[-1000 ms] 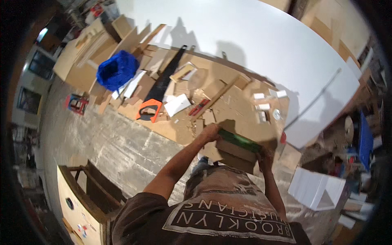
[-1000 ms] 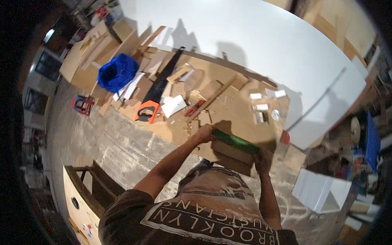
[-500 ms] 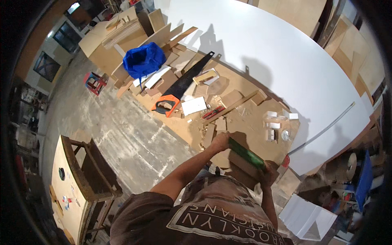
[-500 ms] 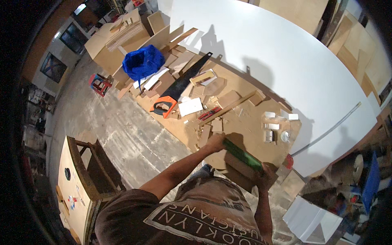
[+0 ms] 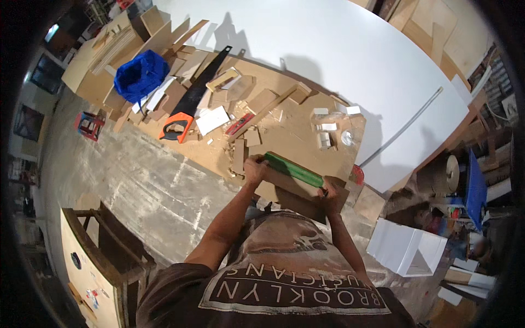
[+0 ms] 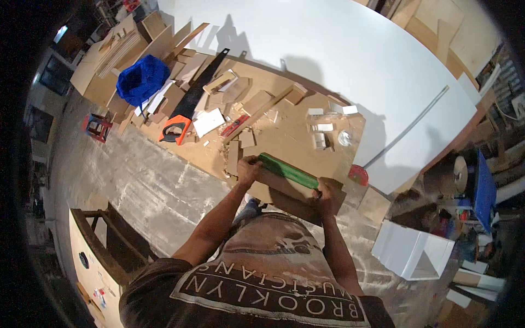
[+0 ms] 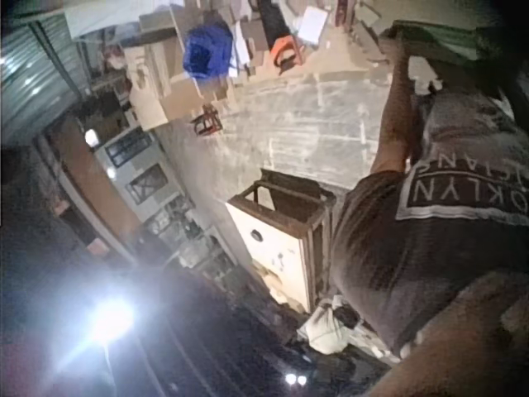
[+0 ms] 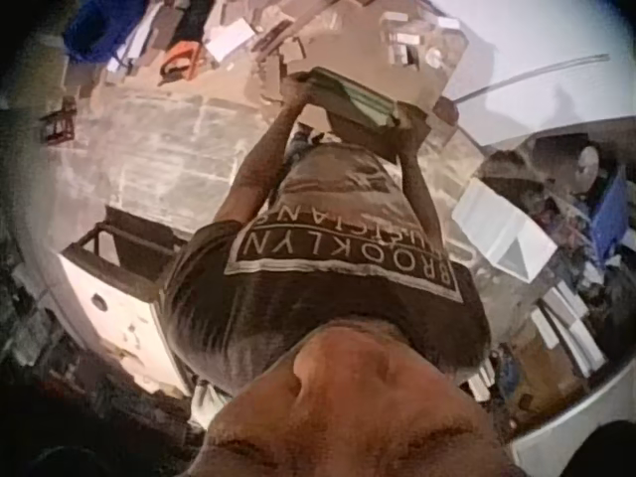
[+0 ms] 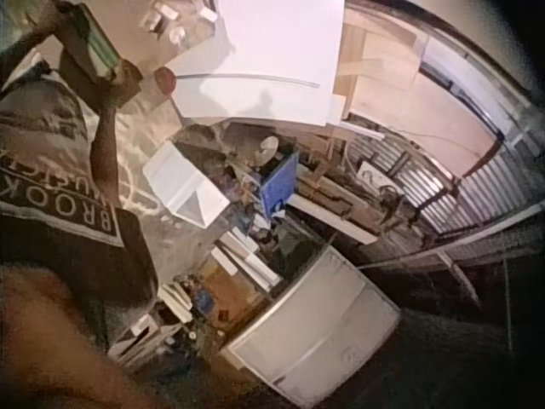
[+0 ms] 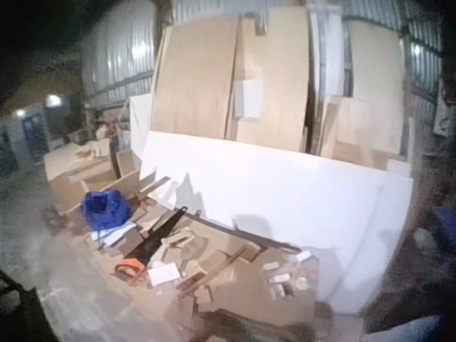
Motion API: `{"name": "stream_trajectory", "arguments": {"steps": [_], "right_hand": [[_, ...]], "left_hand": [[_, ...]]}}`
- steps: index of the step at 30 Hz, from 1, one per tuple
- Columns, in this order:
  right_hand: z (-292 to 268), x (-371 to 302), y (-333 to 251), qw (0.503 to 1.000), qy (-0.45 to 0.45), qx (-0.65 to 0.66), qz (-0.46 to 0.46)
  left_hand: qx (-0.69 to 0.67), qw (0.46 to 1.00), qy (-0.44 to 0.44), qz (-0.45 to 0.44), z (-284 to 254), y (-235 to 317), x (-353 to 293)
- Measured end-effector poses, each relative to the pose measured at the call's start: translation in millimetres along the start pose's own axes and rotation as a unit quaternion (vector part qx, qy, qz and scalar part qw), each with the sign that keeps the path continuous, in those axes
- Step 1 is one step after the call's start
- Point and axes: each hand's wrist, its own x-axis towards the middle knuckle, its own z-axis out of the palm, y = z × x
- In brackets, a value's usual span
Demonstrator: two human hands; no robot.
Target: The person positions pieces of wood on a workbench, aligns a ruler with a mark on one piece, and uses a pencil to draw a straight line across the surface.
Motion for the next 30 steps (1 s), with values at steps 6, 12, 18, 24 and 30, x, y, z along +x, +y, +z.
{"name": "stream_trajectory", "arguments": {"steps": [6, 12, 18, 24, 30], "right_hand": [[5.5, 0.1, -9.4, 0.998, -0.006, 0.032, 0.047], [2.4, 2.1, -7.2, 0.999, 0.029, 0.015, 0.022], [3.6, -0.4, -10.7, 0.999, 0.016, 0.029, 0.031], [0.1, -4.2, -8.0, 0.998, -0.012, 0.039, 0.037], [-14.3, -0.3, -17.5, 0.999, -0.022, 0.043, 0.015]], "left_hand": [[0.001, 1.000, -0.006, 0.003, -3.4, -14.3, 1.9], [-0.016, 1.000, -0.005, -0.021, 5.5, -12.9, -3.6], [-0.008, 1.000, -0.003, 0.016, 2.7, -11.6, -5.3], [0.033, 0.997, 0.008, 0.062, -1.7, -0.5, -17.6], [0.064, 0.994, 0.012, 0.085, -7.9, -2.4, -27.4]]}}
